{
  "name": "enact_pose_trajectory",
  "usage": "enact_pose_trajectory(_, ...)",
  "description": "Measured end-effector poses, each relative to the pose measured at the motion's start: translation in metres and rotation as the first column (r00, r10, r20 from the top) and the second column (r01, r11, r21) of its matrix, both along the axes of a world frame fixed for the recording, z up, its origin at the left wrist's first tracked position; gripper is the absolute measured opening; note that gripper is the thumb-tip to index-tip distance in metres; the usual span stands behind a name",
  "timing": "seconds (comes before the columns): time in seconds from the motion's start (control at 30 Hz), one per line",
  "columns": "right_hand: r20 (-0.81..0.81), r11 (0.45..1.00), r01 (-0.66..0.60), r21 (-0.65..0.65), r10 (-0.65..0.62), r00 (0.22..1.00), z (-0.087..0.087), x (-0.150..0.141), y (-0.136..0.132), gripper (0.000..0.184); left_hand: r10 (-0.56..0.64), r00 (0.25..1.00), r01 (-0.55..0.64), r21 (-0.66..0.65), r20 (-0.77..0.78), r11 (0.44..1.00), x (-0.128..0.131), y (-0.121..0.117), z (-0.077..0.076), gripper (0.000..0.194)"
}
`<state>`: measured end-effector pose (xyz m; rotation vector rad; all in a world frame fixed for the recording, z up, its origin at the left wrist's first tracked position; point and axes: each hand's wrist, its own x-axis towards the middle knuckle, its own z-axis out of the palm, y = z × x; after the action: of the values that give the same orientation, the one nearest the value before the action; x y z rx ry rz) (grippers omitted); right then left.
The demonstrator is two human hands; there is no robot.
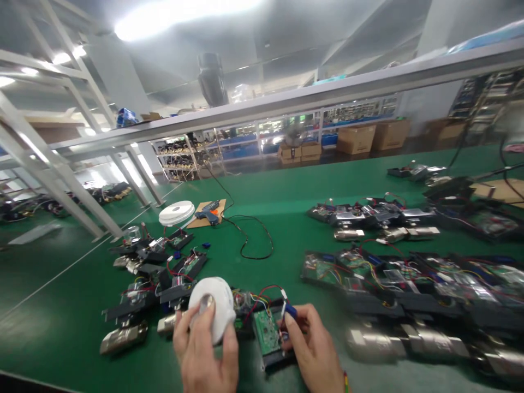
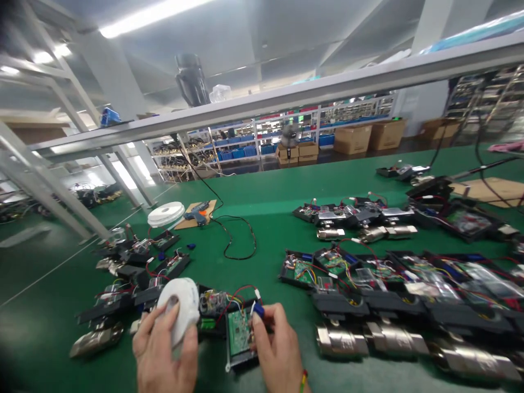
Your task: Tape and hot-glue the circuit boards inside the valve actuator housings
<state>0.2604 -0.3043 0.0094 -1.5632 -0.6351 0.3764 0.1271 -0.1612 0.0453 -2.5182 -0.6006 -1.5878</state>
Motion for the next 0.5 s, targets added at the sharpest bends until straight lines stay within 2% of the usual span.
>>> enact_pose_trajectory(0.13,-0.041,0.996,-0.093,0.011,0.093,0.995,0.006,0.005,-0.003,0.042,0.163,0.961,-0.143,0.103,-0.225,0.984,-0.021,0.061,0.010,0.036)
enact_pose_trajectory(0.23,-0.007,0.990,-0.141,-0.011,0.141,0.990,0.011,0.009,-0.007,0.038,0.156,0.922,-0.106,0.154,-0.355,0.982,-0.016,0.084,0.005,0.034)
enact_pose_trajectory(0.33,0.109,0.981,-0.187,-0.048,0.191,0.976,0.019,0.014,-0.014,0.027,0.090,0.901,-0.042,0.122,-0.424,0.992,-0.005,0.087,0.000,0.039)
enact_pose_trajectory(0.4,0.265,0.974,-0.208,-0.087,0.224,0.938,0.025,0.017,-0.019,0.019,0.058,0.909,-0.027,0.082,-0.413,0.996,-0.002,0.080,0.001,0.045)
enact_pose_trajectory(0.5,0.491,0.958,-0.248,-0.142,0.285,0.823,0.034,0.022,-0.024,0.014,-0.050,0.964,0.050,-0.005,-0.260,0.999,-0.006,0.055,0.007,0.048)
